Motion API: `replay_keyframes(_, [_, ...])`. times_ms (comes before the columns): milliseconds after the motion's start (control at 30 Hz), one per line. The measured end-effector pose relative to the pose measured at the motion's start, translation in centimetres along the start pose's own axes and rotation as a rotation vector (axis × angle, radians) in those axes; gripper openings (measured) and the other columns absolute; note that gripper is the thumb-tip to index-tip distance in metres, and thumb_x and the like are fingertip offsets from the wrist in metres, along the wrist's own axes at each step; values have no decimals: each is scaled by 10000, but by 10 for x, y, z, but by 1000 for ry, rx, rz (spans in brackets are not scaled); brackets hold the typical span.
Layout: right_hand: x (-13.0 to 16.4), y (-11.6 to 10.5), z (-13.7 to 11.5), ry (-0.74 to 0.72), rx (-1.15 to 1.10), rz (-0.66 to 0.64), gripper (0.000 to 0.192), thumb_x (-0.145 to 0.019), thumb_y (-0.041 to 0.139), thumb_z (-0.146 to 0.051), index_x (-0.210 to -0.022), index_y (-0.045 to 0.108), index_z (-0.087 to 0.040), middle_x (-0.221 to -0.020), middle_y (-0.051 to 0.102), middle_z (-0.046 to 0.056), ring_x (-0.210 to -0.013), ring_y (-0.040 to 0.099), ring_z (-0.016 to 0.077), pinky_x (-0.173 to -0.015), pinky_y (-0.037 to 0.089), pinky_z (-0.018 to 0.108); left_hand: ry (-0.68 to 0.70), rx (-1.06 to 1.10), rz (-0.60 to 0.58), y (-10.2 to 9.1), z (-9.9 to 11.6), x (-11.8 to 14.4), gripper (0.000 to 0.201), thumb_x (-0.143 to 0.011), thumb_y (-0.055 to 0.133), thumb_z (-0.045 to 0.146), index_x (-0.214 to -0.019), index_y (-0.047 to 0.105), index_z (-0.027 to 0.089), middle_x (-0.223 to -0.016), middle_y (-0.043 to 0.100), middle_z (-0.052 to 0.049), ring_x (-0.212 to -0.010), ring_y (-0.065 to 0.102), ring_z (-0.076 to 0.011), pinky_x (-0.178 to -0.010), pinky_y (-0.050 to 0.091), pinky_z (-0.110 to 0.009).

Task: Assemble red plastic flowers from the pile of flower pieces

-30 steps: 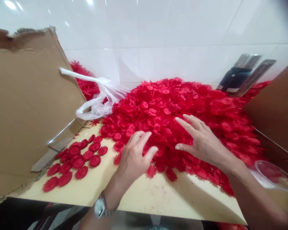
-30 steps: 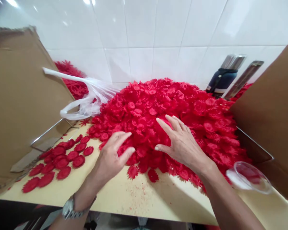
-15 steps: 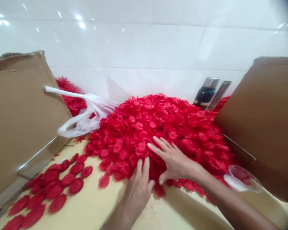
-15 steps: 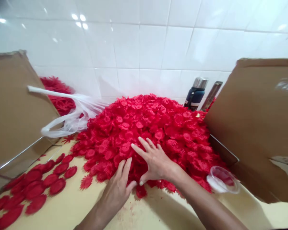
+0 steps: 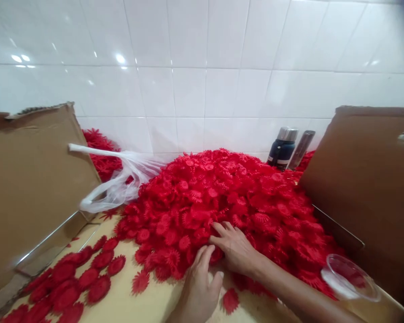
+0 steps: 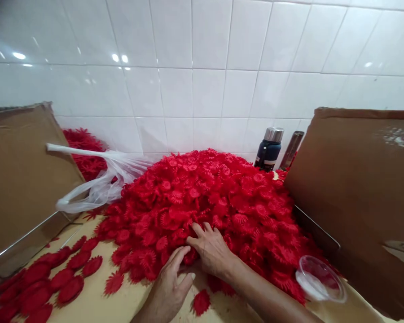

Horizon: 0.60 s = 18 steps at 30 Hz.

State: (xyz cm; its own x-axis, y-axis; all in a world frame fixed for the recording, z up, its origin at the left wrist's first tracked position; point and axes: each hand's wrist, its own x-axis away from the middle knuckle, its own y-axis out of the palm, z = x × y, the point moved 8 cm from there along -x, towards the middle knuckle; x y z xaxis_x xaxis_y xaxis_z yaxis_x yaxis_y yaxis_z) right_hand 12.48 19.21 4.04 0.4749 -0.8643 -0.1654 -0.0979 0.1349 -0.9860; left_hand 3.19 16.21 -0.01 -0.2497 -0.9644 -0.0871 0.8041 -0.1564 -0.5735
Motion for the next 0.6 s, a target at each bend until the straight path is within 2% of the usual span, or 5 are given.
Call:
replay_keyframes(67, [-2,1,-2,-25,8,-1,141,-773,526,-298,-871,621,-334,-1085,618,41,-936,563,254,-654,471,348,31,-18,-6,-6,6,3,514,-754,460,159,-1259,522,90,-1336,510,-168,-1238,478,-261,-1040,398,-383])
replay_keyframes(133, [-4,2,-4,-55,17,-6,179,-788,491,-191,-851,627,-287,-955,629,61,-876,565,245,-623,451,331,68,-37,9,-14,12,6,503,-775,446,153,-1272,513,110,-1326,515,-156,-1186,521,-250,-994,446,-371])
replay_keyframes(267, [-4,-6,-3,-113,48,18,275,-758,448,-43,-866,630,-218,-935,618,77,-838,563,226,-609,434,299,103,-48,91,-35,16,13,432,-818,423,141,-1233,545,163,-1205,585,-123,-921,626,-204,-828,532,-343])
replay_keyframes(400, [-2,-41,7,-135,152,198,402,-665,435,10,-921,632,-230,-1042,615,72,-831,568,206,-576,438,264,116,-4,216,-60,13,15,335,-851,431,160,-1144,590,187,-989,625,-75,-739,606,-154,-722,534,-294])
replay_keyframes(600, [-22,-106,15,-191,241,445,363,-667,464,-79,-940,640,-241,-1077,625,61,-865,583,221,-557,441,275,101,-90,368,-97,8,-2,298,-845,450,166,-1106,593,160,-992,601,-88,-954,592,-197,-874,492,-341])
